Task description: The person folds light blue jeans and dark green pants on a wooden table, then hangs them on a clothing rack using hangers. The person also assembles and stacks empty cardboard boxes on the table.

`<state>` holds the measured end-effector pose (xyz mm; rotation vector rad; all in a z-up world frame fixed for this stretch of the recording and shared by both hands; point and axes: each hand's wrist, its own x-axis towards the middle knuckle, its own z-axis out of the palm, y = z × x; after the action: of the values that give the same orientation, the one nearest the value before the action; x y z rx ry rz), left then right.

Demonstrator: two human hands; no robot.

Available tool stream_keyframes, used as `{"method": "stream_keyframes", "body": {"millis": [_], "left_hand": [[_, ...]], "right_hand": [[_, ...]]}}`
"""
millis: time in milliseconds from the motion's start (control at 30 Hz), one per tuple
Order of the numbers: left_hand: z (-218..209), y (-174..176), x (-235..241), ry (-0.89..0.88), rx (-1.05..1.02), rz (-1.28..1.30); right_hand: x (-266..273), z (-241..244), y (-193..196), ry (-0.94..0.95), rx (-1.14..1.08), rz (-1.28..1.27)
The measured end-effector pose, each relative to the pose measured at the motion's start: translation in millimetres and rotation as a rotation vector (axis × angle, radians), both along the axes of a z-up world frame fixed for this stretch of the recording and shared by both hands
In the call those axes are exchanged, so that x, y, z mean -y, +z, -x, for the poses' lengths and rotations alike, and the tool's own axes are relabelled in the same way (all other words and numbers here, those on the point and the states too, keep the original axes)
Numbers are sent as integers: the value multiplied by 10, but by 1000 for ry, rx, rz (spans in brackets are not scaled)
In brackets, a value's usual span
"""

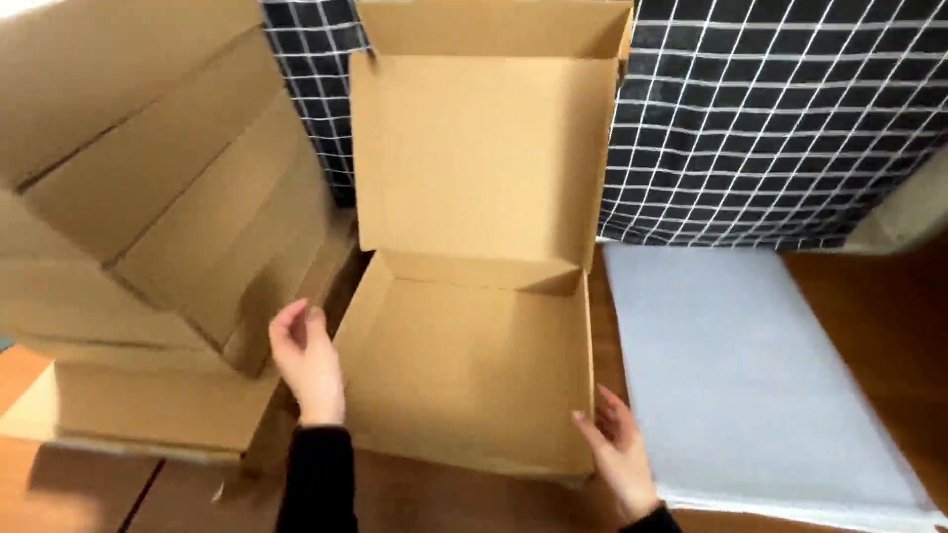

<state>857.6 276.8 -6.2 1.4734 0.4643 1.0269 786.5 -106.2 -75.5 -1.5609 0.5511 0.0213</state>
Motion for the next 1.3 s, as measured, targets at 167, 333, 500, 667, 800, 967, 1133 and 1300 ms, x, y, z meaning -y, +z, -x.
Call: {"method": "stream_keyframes", "body": {"millis": [167, 333, 500, 667, 800, 967, 1133, 1300], "left_hand": [[-999, -12, -441, -108, -102, -202], [-1562, 440, -457, -358, -372, -366], [-1981, 660, -390, -479, -374, -411], [-1915, 841, -342, -582, -507, -421], [-1540, 992, -239, -606, -472, -349], [-796, 1141, -131, -698, -466, -191], [-148, 1008, -137, -815, -498, 37], [126, -9, -369, -783, -393, 401]], "right_hand": [[245, -331, -852, -18, 151, 122], [593, -425, -864, 2, 199, 99], [627, -502, -509, -16, 73, 110], [410, -440, -63, -17, 17, 102], [379, -455, -18, -27, -8, 107], [448, -477, -162, -31, 22, 98], [508, -426, 4, -13, 2, 127], [342, -168, 711, -110, 110, -107]]}}
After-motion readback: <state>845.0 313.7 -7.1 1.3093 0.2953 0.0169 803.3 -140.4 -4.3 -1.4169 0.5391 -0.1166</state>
